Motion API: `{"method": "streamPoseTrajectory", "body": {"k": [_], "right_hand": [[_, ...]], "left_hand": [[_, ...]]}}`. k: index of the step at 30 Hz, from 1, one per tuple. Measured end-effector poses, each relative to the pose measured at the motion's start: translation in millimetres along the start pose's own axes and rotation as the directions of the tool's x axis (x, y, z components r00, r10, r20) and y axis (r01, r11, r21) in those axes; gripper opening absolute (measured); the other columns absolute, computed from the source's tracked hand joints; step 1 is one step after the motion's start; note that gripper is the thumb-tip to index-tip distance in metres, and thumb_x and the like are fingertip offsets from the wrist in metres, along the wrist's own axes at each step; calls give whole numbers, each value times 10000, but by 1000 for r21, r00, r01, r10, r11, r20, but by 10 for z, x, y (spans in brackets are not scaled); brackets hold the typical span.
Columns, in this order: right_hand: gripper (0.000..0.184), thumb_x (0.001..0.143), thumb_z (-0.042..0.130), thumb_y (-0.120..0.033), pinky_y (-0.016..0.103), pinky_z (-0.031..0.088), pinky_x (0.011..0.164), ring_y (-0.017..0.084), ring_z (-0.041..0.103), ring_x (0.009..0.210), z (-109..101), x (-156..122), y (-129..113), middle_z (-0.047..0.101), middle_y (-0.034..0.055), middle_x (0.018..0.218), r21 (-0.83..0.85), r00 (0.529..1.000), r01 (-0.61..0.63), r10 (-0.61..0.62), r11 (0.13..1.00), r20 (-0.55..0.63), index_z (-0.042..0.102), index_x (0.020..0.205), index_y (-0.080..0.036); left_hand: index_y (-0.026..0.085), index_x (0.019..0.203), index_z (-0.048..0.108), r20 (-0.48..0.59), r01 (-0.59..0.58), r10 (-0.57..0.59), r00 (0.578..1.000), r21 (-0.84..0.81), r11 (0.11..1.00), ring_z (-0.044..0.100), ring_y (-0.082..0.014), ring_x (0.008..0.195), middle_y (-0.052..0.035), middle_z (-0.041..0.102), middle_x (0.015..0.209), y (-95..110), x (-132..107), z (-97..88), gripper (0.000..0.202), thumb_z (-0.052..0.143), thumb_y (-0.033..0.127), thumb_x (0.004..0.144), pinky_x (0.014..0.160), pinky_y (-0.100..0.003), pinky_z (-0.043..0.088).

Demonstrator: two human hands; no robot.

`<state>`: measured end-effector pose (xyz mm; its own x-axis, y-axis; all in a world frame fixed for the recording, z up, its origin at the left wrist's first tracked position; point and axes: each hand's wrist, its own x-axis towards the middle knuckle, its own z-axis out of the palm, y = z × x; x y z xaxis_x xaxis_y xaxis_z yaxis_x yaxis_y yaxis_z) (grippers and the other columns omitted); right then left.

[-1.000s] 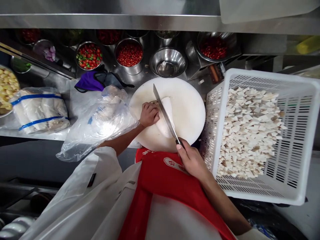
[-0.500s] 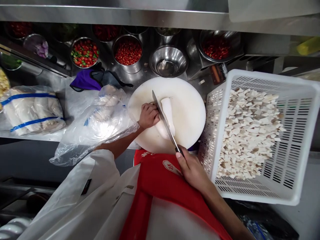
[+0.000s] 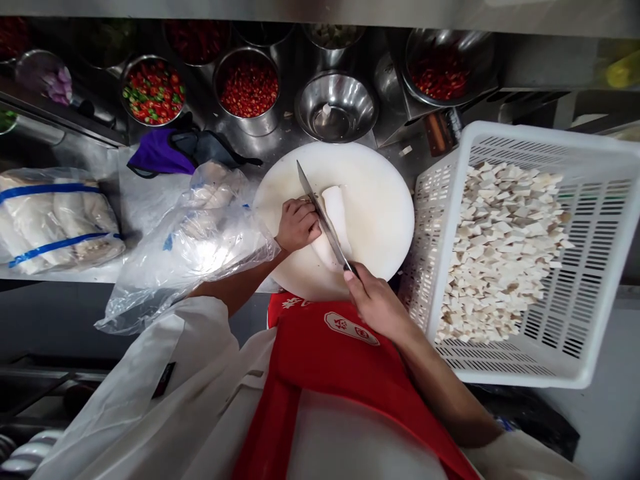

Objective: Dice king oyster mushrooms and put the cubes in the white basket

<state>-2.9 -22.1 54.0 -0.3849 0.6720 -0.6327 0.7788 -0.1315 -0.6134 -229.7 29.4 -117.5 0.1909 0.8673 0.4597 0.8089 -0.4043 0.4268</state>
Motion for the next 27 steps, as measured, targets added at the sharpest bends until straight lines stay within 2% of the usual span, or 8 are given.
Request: {"method": "streamPoseTrajectory", "body": {"k": [4,7,11,15,18,22,24,27], "right_hand": [[518,1024,266,-487,383,489,864,293,670,1057,146,-261,240,712,134,1142,-37,999,-42,43,998,20,486,1380,-183],[551,1016,255,-461,423,499,862,315,693,983,384,-120,434,720,175,1086,-82,1000,-9,8,997,-10,482,1374,-109],[538,1018,283,-465,426,501,879,298,694,974,573,110,580,723,151,1106,-69,994,60,-66,996,-86,460,1412,-144],[527,1010,305,-485,409,510,876,280,694,975,521,98,609,725,133,1096,7,984,112,-110,994,-139,510,1369,-157],[514,1006,310,-491,376,534,790,254,709,840,405,1,553,743,83,912,69,988,95,-85,993,-126,543,1338,-176],[511,1009,307,-482,357,539,721,241,702,722,246,-230,397,713,37,738,113,993,61,-50,992,-103,521,1373,-194],[506,1009,317,-482,366,543,743,252,711,769,198,-355,317,725,53,776,97,995,47,-37,994,-96,515,1384,-205],[494,1010,324,-482,391,538,833,273,710,933,182,-480,228,747,96,969,61,996,41,-36,997,-85,524,1366,-204]], "left_hand": [[222,794,577,-23,-7,7,1000,-20,1000,614,-264,983,-59,682,948,-3,-4,24,52,548,248,828,892,-476,388],[220,793,577,-82,-28,26,996,-25,999,617,-254,972,-57,687,936,23,1,22,50,549,234,832,890,-465,408],[216,840,605,-121,-49,46,992,-21,999,615,-247,986,-68,694,944,50,-15,-81,63,551,244,854,902,-455,434],[212,1062,640,38,-125,130,991,-98,987,590,-269,1126,-104,685,1123,-25,-90,-277,257,589,374,868,1017,-500,392],[228,1149,642,161,-133,148,976,-104,986,558,-301,1181,-122,656,1199,-122,-140,-378,391,615,479,851,1011,-525,386],[253,1092,664,190,-128,139,972,-71,989,548,-309,1148,-106,655,1137,-230,-126,-377,417,648,561,811,994,-547,386],[252,1036,667,190,-138,152,970,-83,987,547,-302,1125,-97,652,1103,-281,-99,-341,422,654,596,792,984,-540,398],[247,1003,659,183,-174,197,963,-133,976,529,-299,1133,-92,639,1091,-357,-76,-283,435,662,616,774,969,-517,420]]}}
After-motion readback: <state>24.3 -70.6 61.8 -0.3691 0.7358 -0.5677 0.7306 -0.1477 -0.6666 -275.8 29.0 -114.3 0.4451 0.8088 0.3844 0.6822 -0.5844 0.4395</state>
